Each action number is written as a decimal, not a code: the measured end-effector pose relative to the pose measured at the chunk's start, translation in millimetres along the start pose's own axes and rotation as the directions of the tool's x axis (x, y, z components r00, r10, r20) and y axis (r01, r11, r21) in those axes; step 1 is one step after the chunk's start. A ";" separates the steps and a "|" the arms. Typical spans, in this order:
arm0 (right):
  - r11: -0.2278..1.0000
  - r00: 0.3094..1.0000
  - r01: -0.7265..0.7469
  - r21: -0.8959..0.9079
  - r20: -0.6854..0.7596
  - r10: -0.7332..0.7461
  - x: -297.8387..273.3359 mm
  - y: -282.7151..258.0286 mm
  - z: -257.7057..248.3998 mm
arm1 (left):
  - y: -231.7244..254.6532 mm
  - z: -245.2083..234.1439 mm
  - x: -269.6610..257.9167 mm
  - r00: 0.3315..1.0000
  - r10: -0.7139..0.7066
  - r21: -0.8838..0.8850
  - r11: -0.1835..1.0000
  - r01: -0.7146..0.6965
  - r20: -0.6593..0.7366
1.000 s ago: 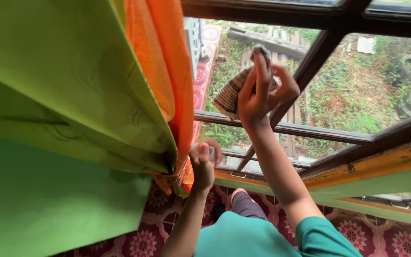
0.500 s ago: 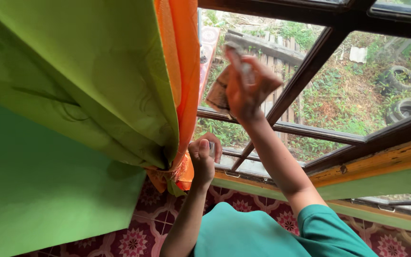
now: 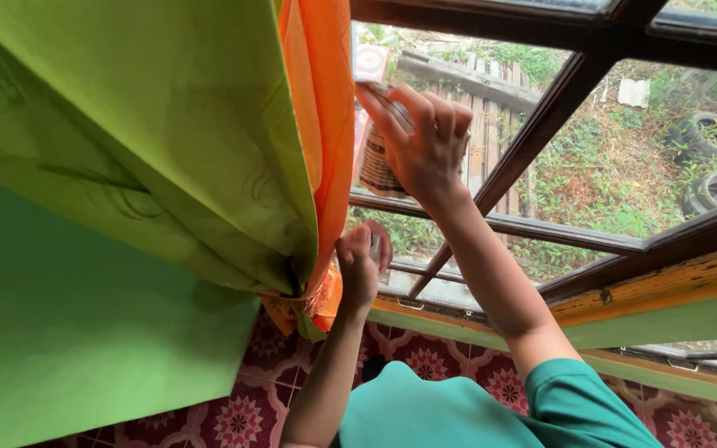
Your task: The person cleans a window pane using a spray bottle and a cloth. They repeatedly spray the glass and wipe it with the cloth, focusing on the lower section of the window frame.
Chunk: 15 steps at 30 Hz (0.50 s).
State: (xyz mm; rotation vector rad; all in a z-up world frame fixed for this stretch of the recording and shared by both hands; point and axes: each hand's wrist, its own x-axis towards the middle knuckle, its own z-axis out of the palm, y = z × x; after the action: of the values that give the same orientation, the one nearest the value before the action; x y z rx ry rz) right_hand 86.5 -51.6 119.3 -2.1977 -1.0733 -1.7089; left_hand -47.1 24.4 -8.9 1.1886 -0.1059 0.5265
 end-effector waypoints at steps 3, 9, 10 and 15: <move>0.999 1.000 0.001 -0.037 0.013 -0.001 -23.7 0.3 -2.0 | 0.5 -0.1 5.2 1.000 -0.016 -0.015 1.000 0.016 0.009; 0.991 0.996 -0.088 -0.098 -0.010 0.087 -82.8 0.4 -24.1 | 9.1 2.4 11.3 0.998 -0.029 -0.034 0.999 0.030 0.047; 0.991 0.993 -0.111 -0.073 -0.033 0.109 -90.1 -0.5 -22.2 | 10.8 4.2 11.5 0.998 -0.041 -0.045 0.998 0.042 0.040; 0.966 0.971 -0.238 0.098 0.002 0.239 -137.2 1.0 -28.8 | 11.1 20.1 18.3 0.996 -0.084 -0.098 0.992 0.086 0.019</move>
State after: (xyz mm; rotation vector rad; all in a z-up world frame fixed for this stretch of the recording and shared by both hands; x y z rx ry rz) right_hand 52.2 -127.4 6.4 -2.1546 -0.8304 -1.5297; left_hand -32.2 15.4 14.7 1.0956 -0.0924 0.4332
